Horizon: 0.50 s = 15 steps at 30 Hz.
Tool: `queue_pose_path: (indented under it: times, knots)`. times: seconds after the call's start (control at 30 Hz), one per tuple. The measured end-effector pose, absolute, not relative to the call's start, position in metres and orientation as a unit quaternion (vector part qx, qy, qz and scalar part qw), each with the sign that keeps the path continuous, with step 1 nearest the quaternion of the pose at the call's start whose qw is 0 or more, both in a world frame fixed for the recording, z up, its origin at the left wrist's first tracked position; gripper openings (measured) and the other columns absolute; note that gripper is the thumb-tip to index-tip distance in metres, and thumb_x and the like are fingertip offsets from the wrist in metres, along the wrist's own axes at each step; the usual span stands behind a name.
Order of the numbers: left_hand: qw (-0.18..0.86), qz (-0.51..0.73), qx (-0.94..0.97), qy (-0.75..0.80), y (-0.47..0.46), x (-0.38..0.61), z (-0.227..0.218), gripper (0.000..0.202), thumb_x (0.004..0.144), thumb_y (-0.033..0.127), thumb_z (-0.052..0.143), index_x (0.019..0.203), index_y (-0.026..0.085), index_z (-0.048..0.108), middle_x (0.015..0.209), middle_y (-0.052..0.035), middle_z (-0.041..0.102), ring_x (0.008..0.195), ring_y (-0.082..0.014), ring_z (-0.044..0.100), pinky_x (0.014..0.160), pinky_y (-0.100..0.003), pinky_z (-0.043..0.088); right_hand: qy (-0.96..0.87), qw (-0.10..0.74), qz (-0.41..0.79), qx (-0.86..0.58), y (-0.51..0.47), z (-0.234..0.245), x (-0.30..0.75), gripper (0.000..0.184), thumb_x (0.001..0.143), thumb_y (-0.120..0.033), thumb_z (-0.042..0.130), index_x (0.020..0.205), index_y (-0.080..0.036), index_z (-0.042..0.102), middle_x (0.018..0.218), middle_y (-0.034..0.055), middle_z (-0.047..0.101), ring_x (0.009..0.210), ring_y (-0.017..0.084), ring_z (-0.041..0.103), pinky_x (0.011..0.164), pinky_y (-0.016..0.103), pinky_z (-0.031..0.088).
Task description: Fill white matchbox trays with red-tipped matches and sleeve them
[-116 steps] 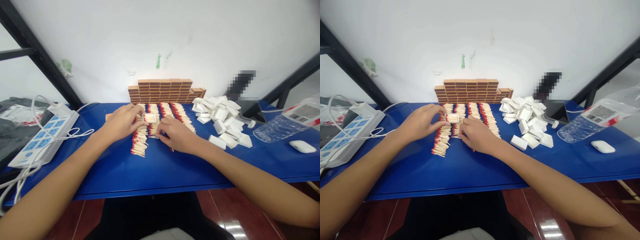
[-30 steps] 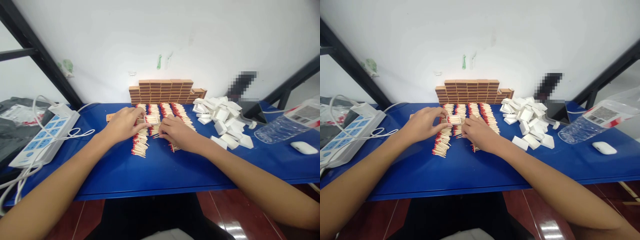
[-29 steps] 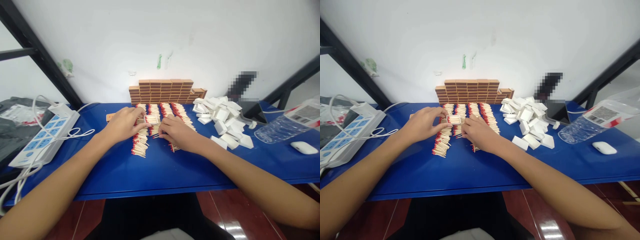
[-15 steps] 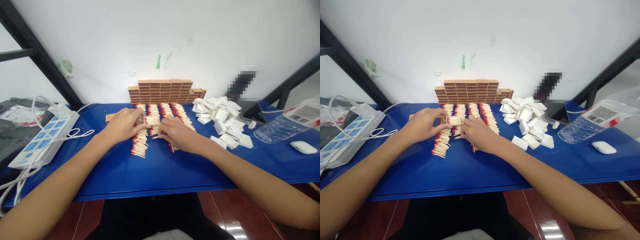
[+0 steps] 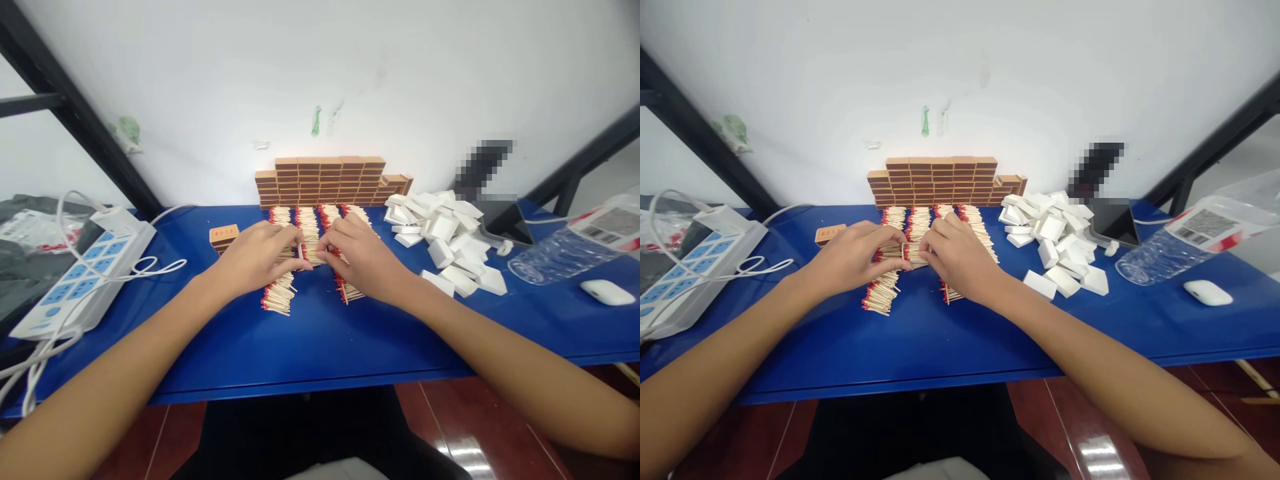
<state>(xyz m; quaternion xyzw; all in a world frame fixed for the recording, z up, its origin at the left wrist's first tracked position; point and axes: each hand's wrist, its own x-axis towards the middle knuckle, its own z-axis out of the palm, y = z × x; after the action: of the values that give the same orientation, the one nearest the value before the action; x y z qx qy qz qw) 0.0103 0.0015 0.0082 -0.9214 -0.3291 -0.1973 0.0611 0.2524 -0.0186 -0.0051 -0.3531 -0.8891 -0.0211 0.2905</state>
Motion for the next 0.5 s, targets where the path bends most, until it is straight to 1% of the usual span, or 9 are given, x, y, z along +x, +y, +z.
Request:
queue_pose_path:
  times: [0.17,0.27,0.37,0.5]
  knots:
    - [0.050,-0.175,-0.914,-0.362,0.003,0.008,0.013,0.051,0.096,0.066,0.058,0.114,0.019,0.064,0.097,-0.0097,0.075,0.089,-0.0279,0.069,0.078,-0.036,0.048,-0.880,0.312,-0.017,-0.358,-0.019,-0.001,0.254,0.016,0.103,-0.021,0.051,0.092,-0.020,0.063,0.092,0.0103,0.062,0.091,0.026,0.049,0.087,0.043,0.042]
    - [0.046,-0.169,-0.905,-0.388,0.005,0.005,0.015,0.045,0.097,0.061,0.060,0.116,0.020,0.064,0.101,-0.0091,0.076,0.093,-0.0284,0.069,0.082,-0.037,0.049,-0.871,0.327,-0.017,-0.366,-0.018,-0.002,0.254,0.016,0.102,-0.021,0.051,0.092,-0.020,0.064,0.089,0.0096,0.061,0.089,0.026,0.049,0.086,0.043,0.043]
    - [0.053,-0.169,-0.890,-0.421,0.006,0.002,0.018,0.041,0.096,0.057,0.063,0.116,0.021,0.064,0.104,-0.0094,0.076,0.096,-0.0290,0.069,0.082,-0.036,0.049,-0.889,0.300,-0.005,-0.346,-0.016,-0.007,0.254,0.015,0.101,-0.021,0.054,0.092,-0.020,0.066,0.087,0.0088,0.061,0.089,0.025,0.050,0.084,0.041,0.043]
    - [0.052,-0.167,-0.884,-0.434,0.006,0.001,0.019,0.041,0.096,0.057,0.064,0.116,0.021,0.064,0.105,-0.0091,0.076,0.097,-0.0292,0.069,0.081,-0.036,0.049,-0.916,0.247,0.023,-0.314,-0.014,-0.016,0.253,0.011,0.098,-0.017,0.060,0.094,-0.018,0.070,0.091,0.0093,0.063,0.094,0.025,0.051,0.085,0.040,0.044]
